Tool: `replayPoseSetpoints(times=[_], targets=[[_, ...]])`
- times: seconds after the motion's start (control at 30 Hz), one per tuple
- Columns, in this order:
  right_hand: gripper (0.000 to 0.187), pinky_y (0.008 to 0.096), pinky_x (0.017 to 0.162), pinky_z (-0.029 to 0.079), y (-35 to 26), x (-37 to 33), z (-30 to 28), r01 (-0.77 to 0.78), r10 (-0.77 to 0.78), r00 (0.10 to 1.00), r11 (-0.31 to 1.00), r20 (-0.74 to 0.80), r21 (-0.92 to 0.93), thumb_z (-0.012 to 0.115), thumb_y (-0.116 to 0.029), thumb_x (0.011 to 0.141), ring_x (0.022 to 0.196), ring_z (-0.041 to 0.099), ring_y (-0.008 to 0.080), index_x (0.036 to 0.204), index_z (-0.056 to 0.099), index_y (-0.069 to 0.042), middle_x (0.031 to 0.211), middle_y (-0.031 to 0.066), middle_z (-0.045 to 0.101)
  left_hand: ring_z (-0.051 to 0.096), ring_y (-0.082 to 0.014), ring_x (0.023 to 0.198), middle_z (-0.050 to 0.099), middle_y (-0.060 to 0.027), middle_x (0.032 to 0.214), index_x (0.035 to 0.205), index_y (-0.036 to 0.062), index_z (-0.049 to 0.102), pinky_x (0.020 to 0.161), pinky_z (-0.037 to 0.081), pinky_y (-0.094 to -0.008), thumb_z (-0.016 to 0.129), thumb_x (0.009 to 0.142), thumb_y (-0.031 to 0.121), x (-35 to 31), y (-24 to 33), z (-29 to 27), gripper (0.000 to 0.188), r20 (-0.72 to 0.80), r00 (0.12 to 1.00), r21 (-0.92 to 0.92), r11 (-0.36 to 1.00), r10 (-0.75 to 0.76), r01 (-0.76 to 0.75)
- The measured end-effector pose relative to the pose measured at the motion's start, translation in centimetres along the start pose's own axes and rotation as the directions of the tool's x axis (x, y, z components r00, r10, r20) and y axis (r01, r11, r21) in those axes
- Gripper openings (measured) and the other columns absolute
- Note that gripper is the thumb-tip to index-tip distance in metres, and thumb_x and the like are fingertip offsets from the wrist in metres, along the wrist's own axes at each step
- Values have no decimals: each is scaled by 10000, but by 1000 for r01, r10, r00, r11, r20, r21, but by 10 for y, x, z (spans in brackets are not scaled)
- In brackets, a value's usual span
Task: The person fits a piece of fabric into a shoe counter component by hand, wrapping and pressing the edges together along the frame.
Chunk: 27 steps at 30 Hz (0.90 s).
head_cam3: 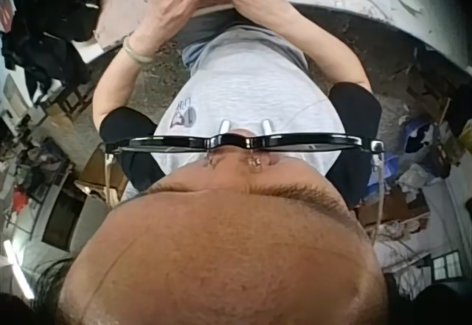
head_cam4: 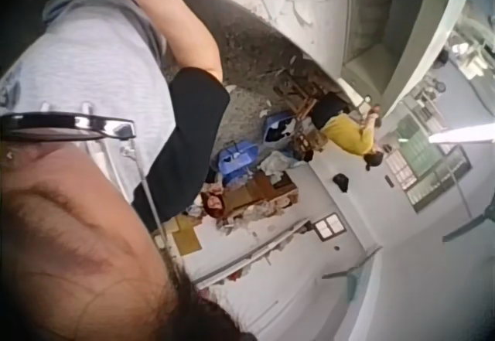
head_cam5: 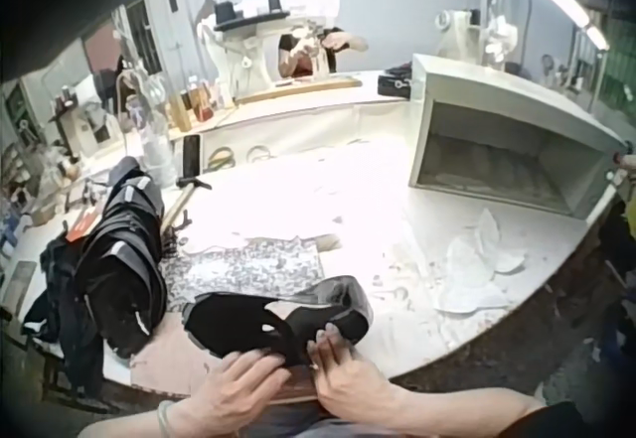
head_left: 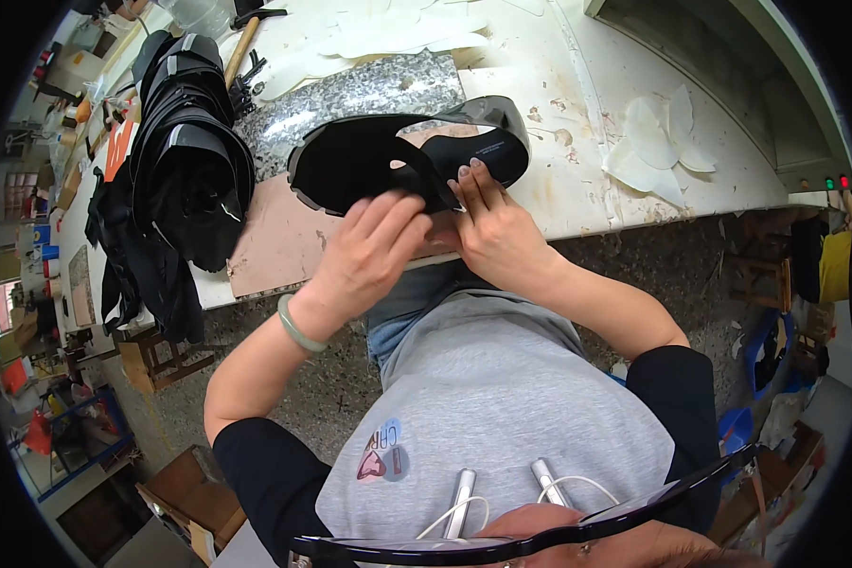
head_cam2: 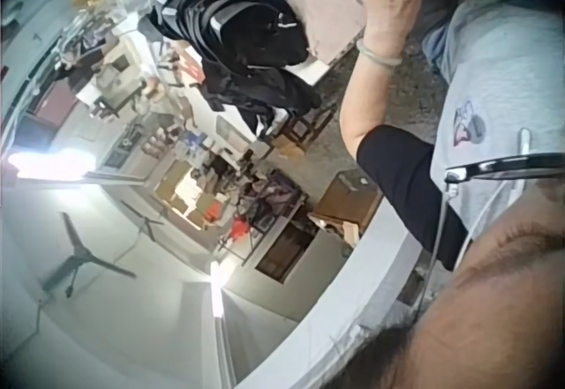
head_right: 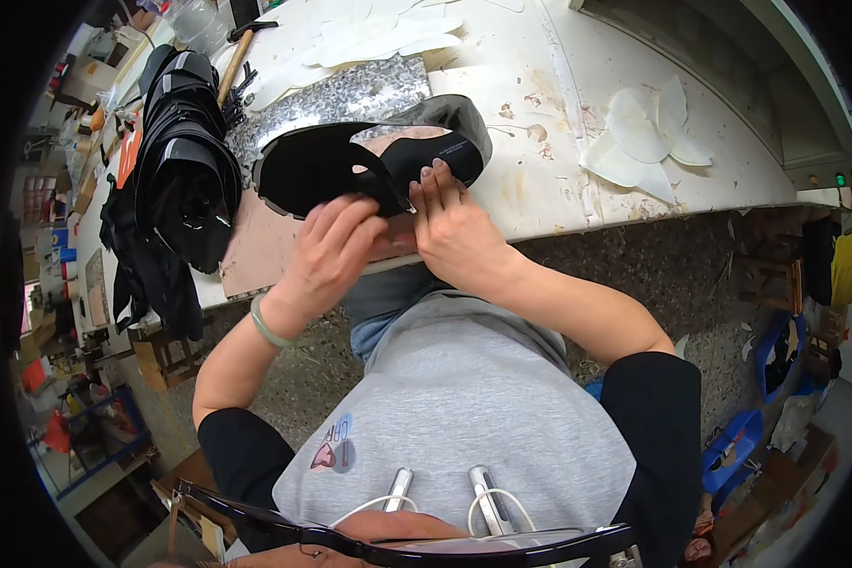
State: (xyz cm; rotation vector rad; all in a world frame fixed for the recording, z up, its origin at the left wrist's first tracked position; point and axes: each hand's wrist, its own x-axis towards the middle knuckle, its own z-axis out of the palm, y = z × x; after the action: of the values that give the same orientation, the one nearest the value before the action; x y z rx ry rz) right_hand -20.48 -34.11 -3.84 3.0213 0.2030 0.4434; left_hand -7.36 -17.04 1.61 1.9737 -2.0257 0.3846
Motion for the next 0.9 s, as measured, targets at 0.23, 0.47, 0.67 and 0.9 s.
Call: replayPoseSetpoints(times=[0.23,0.47,0.67,0.9], targets=[[516,431,1013,449,3,4,-9,-5,6,1000,998,-11,58,571,-293,917,1195,531,453,1161,581,163,1184,342,594,607,-254,1054,627,-108,1115,1176,8,623,849,488,-354,608,765,84,0,-26,1,418,38,999,85,996,27,-30],[534,367,873,517,15,32,-20,-319,321,945,854,66,412,734,-278,804,1018,610,331,1208,590,40,987,178,655,614,-232,933,649,-68,1017,1054,45,654,754,476,-351,677,761,89,5,-19,22,298,-32,992,37,992,-120,121],[347,392,785,528,21,39,-16,-293,305,952,884,26,365,663,-102,783,926,620,340,1108,636,15,944,168,651,602,-226,902,643,-58,1007,1036,71,633,738,445,-340,683,786,92,16,-9,25,257,-66,963,32,964,-262,265],[76,445,683,535,48,49,-17,-246,333,941,801,-65,546,594,-39,779,752,652,358,844,620,-11,777,183,661,504,-256,1170,500,-85,1323,1246,123,533,888,358,-399,612,792,153,11,9,41,462,-118,990,220,970,-83,108]])
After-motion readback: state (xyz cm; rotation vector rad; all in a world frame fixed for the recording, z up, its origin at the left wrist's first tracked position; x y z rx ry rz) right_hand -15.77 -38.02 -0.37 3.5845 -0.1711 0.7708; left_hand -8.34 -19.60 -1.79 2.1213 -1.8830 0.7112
